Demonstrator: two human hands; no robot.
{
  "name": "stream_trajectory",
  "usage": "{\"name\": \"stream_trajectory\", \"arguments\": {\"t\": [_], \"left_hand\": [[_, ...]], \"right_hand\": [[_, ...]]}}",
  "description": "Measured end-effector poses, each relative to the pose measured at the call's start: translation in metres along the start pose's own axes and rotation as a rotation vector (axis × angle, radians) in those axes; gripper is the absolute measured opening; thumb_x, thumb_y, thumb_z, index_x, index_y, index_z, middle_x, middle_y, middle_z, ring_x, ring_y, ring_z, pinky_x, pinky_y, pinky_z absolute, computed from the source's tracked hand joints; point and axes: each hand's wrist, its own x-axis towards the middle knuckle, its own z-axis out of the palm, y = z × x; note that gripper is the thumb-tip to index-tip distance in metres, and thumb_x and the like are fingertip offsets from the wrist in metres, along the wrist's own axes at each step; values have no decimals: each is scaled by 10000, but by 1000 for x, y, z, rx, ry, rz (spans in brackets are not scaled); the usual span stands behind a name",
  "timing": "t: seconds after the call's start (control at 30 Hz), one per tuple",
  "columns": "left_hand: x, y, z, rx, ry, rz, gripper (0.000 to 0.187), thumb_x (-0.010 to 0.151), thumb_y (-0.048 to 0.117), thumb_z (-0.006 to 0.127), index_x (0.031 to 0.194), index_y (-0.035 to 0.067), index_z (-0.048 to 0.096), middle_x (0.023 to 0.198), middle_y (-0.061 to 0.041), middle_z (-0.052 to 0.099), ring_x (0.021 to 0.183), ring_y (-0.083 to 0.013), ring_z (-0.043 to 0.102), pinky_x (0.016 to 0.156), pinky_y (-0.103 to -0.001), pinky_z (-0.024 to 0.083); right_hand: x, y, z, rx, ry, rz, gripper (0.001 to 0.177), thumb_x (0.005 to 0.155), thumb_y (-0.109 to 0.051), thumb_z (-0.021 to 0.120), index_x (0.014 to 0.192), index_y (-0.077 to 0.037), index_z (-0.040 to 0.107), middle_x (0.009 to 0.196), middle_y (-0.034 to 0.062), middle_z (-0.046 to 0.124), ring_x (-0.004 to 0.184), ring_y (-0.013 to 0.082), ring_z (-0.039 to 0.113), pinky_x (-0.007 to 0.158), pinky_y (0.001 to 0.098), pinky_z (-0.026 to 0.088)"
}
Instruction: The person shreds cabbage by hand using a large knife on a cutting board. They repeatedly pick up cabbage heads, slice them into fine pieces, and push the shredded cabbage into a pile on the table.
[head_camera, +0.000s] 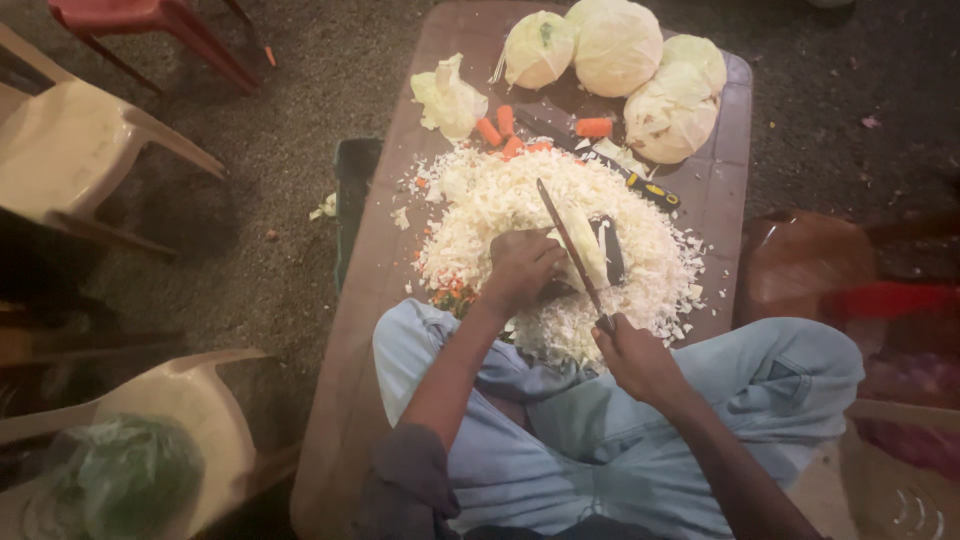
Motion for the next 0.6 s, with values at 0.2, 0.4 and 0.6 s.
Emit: {"name": "stream_trajectory", "arguments": {"t": [0.2, 0.4, 0.6], "left_hand": [[-5, -8, 14, -110, -92, -61, 318, 889, 252, 752, 1175, 129, 686, 1208, -58, 672, 1143, -275, 643, 998, -429, 489], [-5, -1, 9, -48, -36, -65, 260, 840, 223, 748, 1084, 148, 700, 1143, -25, 701, 1090, -260, 659, 938, -462, 474], [3, 2, -5, -162, -92, -26, 199, 825, 253, 767, 967, 129, 704, 1070, -44, 705, 1038, -259, 654, 915, -456, 494]], "right_hand": [[43, 3, 21, -31, 57, -103, 447, 1011, -430, 488, 1127, -1, 541, 938, 334, 703, 945, 525, 664, 834, 600, 498], [40, 29, 30, -32, -4, -104, 469, 1006, -420, 492, 1171, 16, 547, 964, 324, 708, 960, 514, 676, 843, 588, 513], [82, 37, 80, -71, 129, -79, 462, 991, -354, 524, 1255, 25, 510, 959, 323, 705, 932, 517, 679, 830, 592, 517]]}}
